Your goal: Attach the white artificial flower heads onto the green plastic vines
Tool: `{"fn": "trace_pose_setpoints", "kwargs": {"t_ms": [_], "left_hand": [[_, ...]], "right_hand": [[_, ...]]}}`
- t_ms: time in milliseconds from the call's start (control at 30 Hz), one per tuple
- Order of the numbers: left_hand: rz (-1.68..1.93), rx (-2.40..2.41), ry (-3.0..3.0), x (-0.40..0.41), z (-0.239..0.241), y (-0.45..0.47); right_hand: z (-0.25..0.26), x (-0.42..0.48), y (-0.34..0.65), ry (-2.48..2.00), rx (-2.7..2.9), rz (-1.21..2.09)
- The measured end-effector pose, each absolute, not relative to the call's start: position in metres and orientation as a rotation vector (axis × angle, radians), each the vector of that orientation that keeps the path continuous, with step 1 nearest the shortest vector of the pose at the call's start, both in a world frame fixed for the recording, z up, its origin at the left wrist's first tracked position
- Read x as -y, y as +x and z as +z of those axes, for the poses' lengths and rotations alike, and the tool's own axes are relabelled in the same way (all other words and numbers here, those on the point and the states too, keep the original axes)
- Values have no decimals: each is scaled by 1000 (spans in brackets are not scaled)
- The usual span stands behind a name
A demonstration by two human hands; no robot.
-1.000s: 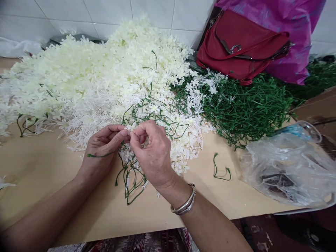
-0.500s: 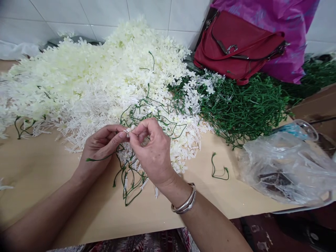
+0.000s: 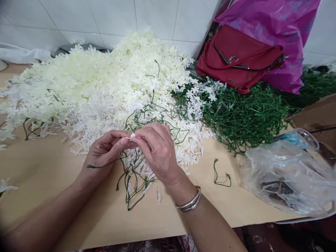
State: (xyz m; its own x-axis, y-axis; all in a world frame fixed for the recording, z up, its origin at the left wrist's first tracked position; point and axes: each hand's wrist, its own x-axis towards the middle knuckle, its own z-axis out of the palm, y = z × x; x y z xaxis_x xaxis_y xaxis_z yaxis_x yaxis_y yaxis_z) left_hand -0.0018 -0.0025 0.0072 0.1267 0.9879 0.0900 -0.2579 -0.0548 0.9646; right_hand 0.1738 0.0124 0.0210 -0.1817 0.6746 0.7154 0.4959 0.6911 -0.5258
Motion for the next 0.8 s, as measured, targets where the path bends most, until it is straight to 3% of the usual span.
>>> {"fn": "trace_pose_setpoints", "kwargs": {"t_ms": [367,667,800], "left_hand": [[1392,-996,1438,4,13,-6],[1718,-1087,1714,-3,8,-9],[1743,-1268,1970,-3,5,-14]], "right_hand": [[25,-9,171,-1077,1267,1056],[23,-9,168,-949,1285,1441],[24,-2,162,-788,1339,1838]]}}
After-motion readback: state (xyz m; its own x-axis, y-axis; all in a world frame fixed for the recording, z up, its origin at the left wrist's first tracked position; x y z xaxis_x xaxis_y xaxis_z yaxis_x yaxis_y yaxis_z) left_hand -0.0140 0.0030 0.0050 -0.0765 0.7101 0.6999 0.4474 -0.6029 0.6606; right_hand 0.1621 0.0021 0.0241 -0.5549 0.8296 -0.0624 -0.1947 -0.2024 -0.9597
